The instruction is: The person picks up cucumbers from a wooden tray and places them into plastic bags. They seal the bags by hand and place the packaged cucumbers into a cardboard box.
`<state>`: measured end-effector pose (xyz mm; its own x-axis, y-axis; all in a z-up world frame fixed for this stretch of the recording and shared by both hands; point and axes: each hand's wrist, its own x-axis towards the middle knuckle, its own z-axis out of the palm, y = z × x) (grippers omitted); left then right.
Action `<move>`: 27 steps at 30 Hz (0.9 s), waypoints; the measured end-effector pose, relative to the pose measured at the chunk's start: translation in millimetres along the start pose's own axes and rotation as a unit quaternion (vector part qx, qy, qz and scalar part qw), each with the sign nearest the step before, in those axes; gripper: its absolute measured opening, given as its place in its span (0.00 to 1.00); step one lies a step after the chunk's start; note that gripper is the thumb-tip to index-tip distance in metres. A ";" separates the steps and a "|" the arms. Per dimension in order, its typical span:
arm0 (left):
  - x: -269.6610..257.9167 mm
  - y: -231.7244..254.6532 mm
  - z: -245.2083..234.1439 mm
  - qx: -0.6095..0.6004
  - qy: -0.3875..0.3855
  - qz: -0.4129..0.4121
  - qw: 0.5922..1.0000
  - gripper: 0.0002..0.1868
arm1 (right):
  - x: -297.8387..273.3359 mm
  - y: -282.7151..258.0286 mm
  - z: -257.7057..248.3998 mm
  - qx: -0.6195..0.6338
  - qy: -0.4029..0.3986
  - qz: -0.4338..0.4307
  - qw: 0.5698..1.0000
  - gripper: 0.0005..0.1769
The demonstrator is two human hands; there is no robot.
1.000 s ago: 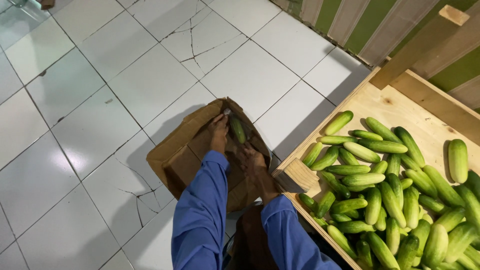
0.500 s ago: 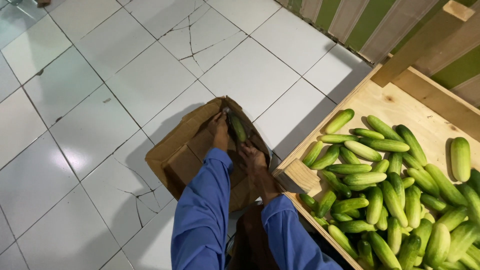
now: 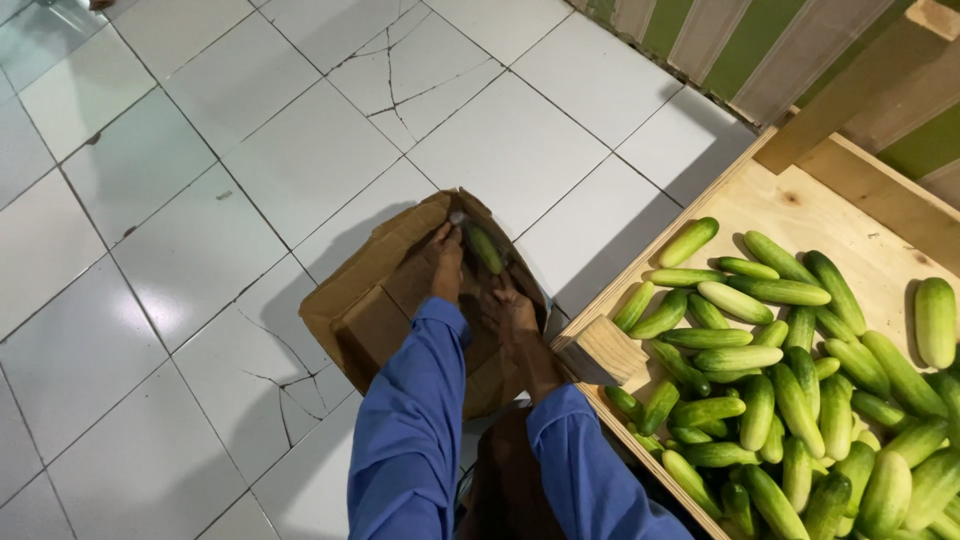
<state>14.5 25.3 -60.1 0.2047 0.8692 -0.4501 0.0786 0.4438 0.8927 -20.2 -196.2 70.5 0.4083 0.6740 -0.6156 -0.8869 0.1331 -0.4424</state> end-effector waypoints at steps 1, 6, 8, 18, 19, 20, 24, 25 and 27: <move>-2.1 0.0 -1.7 0.001 0.000 0.001 1.000 0.23 | 4.4 2.2 -3.0 0.001 -0.001 0.000 1.000 0.51; -24.6 -3.2 -4.9 -0.005 0.009 0.050 0.999 0.23 | 20.6 8.2 -14.4 -0.006 0.010 0.011 1.000 0.49; -8.1 -20.5 -2.8 0.004 0.007 0.065 0.998 0.23 | 0.7 -2.8 -1.4 -0.016 0.008 0.009 1.000 0.50; -62.6 -10.6 -10.5 0.057 -0.078 0.119 0.988 0.29 | -8.6 -0.5 0.1 -0.012 0.016 -0.011 1.000 0.48; -71.5 -0.4 -12.7 0.056 -0.077 0.121 0.988 0.29 | 11.1 8.0 -13.4 -0.013 0.014 -0.011 1.000 0.48; -80.0 9.5 -14.7 0.084 -0.079 0.131 0.985 0.29 | 31.3 16.5 -26.9 -0.005 0.023 0.004 1.000 0.46; -66.6 -6.8 -16.4 0.122 -0.105 0.134 0.978 0.32 | 83.3 43.0 -71.9 0.048 0.046 0.032 0.997 0.41; -65.6 -3.8 -17.4 0.122 -0.104 0.135 0.978 0.32 | 84.0 42.4 -68.9 0.048 0.045 0.032 0.997 0.41; -65.1 0.1 -20.2 0.099 -0.119 0.165 0.974 0.33 | 83.9 42.8 -65.1 0.072 0.035 0.041 0.996 0.41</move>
<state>-18.5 -26.8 -31.2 0.4696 0.8716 -0.1407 0.1524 0.0769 0.9853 -9.9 -181.3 -42.5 0.3430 0.6349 -0.6923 -0.9376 0.1864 -0.2935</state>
